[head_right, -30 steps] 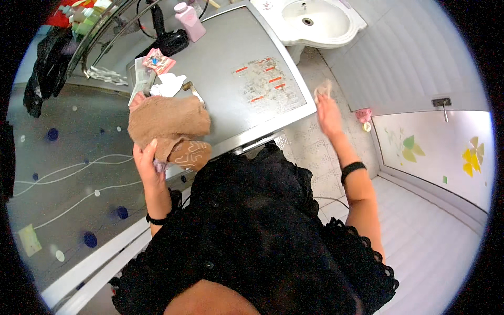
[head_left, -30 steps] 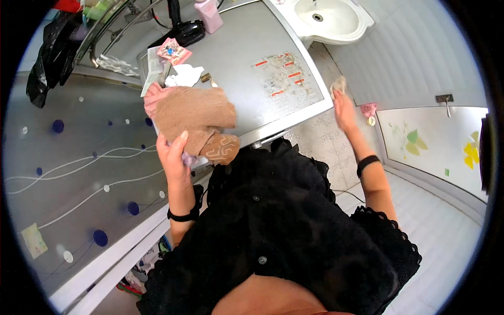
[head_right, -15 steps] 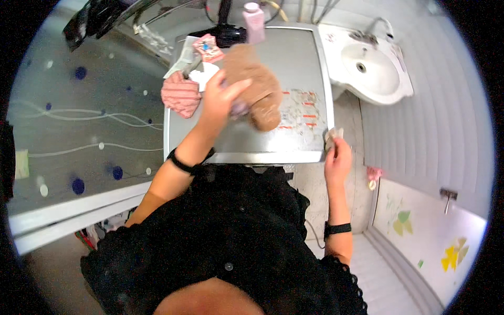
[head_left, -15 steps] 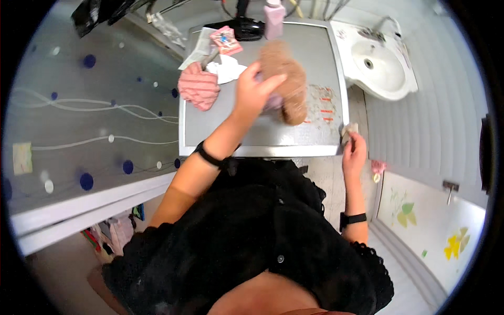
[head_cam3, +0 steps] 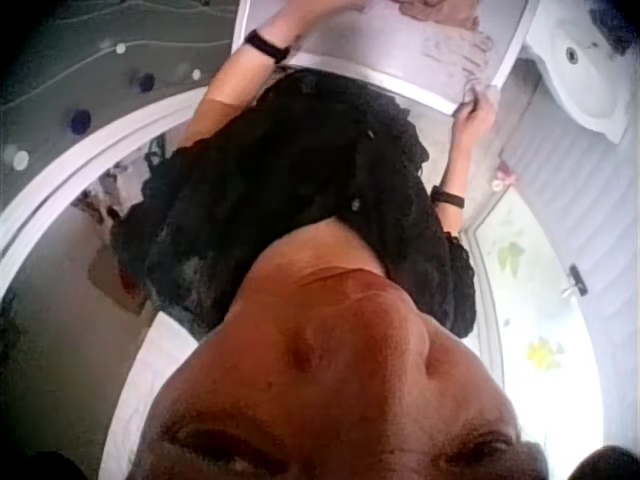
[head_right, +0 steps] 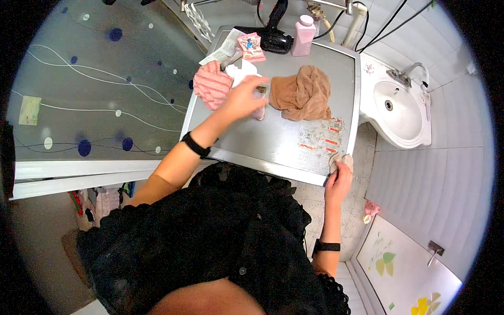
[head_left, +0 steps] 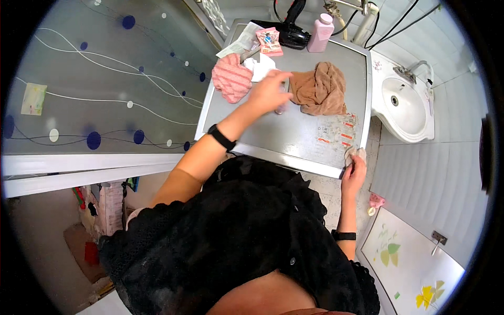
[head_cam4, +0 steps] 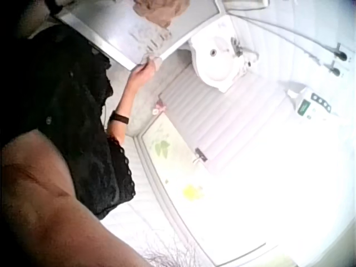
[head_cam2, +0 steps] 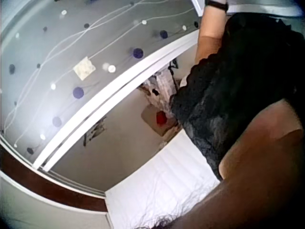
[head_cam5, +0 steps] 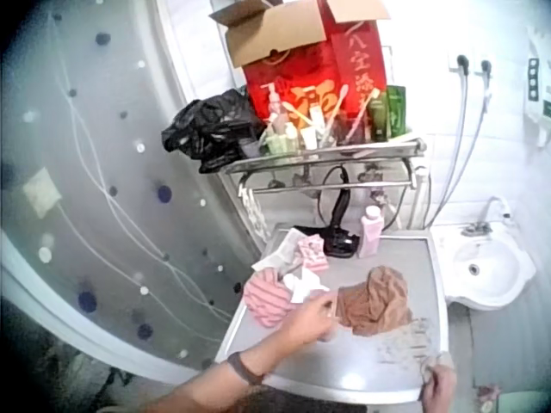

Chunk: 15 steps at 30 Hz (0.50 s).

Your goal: Cleaning the exterior surfaces and door seal of a front-loading washing machine with cloths.

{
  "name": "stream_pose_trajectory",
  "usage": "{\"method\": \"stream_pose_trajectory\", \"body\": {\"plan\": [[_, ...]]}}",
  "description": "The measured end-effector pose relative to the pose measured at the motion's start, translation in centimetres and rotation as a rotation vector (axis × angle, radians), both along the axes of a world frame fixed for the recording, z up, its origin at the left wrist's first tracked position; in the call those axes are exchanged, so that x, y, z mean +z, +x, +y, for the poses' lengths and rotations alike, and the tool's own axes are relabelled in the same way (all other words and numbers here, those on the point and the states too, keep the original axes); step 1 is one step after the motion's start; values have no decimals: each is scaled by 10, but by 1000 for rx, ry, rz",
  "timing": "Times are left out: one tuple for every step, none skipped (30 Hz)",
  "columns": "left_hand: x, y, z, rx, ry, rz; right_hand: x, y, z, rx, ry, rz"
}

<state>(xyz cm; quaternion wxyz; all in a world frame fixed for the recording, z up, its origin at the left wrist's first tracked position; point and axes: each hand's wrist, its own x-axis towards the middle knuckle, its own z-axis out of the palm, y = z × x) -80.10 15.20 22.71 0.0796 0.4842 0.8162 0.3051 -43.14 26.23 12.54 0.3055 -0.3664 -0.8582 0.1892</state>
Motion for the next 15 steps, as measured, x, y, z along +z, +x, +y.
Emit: {"method": "stream_pose_trajectory", "body": {"plan": [[14,-9,-14,104,-29,157,2,-2,0,4,17,-4],[20,-24,-28,173,-91,236,2,-2,-1,0,16,-5],[25,-38,-42,245,-152,315,2,-3,-1,-1,25,-15],[31,-45,-54,250,-152,314,4,-5,-1,1,34,-26],[37,-51,-65,325,-273,285,3,-5,-1,2,34,-25],[40,-56,-74,398,-393,255,-1,-4,-1,-5,41,-31],[27,-66,-84,392,-449,251,-2,-6,0,-2,51,-37],[17,-68,-88,391,-447,251,-2,-6,-1,-4,53,-36],[8,-70,-91,395,-426,226,-2,-7,-1,-16,46,-52],[5,-71,-94,402,-405,200,-1,-8,-2,-27,40,-68],[2,-73,-95,401,-402,199,-1,-9,-3,-28,44,-69],[-1,-75,-95,425,-383,205,0,-11,-3,-31,56,-71],[-3,-75,-94,448,-363,209,0,-10,-3,-35,71,-76],[-5,-77,-96,446,-358,206,0,-9,-4,-37,76,-78],[-5,-80,-102,460,-253,183,-1,-8,-4,-28,76,-72]]}}
